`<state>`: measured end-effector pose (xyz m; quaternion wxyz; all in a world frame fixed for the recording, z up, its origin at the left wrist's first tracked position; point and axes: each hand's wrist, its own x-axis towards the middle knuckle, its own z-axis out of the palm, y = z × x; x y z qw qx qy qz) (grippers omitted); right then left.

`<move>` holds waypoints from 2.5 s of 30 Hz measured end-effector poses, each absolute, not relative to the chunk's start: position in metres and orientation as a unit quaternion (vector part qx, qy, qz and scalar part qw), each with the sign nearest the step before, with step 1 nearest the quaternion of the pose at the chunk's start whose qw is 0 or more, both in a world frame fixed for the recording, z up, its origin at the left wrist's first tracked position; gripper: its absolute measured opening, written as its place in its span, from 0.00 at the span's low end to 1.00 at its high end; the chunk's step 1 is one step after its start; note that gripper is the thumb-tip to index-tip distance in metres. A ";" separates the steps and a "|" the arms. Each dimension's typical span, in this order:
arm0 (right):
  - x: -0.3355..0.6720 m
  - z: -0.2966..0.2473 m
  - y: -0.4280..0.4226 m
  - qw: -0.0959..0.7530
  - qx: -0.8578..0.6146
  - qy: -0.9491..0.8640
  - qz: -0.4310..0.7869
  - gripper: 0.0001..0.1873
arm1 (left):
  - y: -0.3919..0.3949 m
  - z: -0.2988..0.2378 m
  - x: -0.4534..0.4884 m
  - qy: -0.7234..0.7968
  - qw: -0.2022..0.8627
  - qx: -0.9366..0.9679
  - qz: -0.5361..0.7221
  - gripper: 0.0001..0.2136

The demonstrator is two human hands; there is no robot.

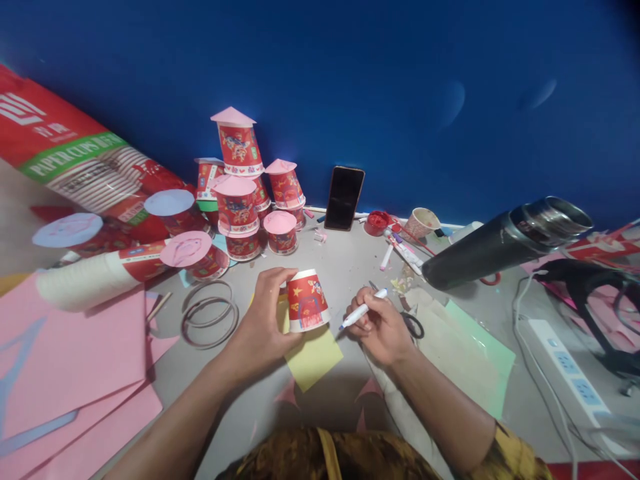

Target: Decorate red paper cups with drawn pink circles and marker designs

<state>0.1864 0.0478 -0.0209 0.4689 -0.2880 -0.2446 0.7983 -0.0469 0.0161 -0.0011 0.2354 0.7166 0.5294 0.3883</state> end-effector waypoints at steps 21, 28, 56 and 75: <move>0.198 -0.025 0.058 0.419 -0.246 -0.253 0.837 0.27 | 0.021 -0.002 -0.049 0.556 0.213 0.706 0.384 0.35; 0.199 -0.025 0.058 0.408 -0.241 -0.245 0.846 0.24 | 0.020 -0.004 -0.052 0.571 0.236 0.690 0.377 0.39; 0.201 -0.031 0.054 0.438 -0.316 -0.275 0.795 0.15 | 0.020 0.000 -0.052 0.584 0.170 0.681 0.407 0.32; 0.201 -0.034 0.061 0.461 -0.324 -0.306 0.768 0.21 | 0.014 0.001 -0.058 0.516 0.285 0.702 0.399 0.44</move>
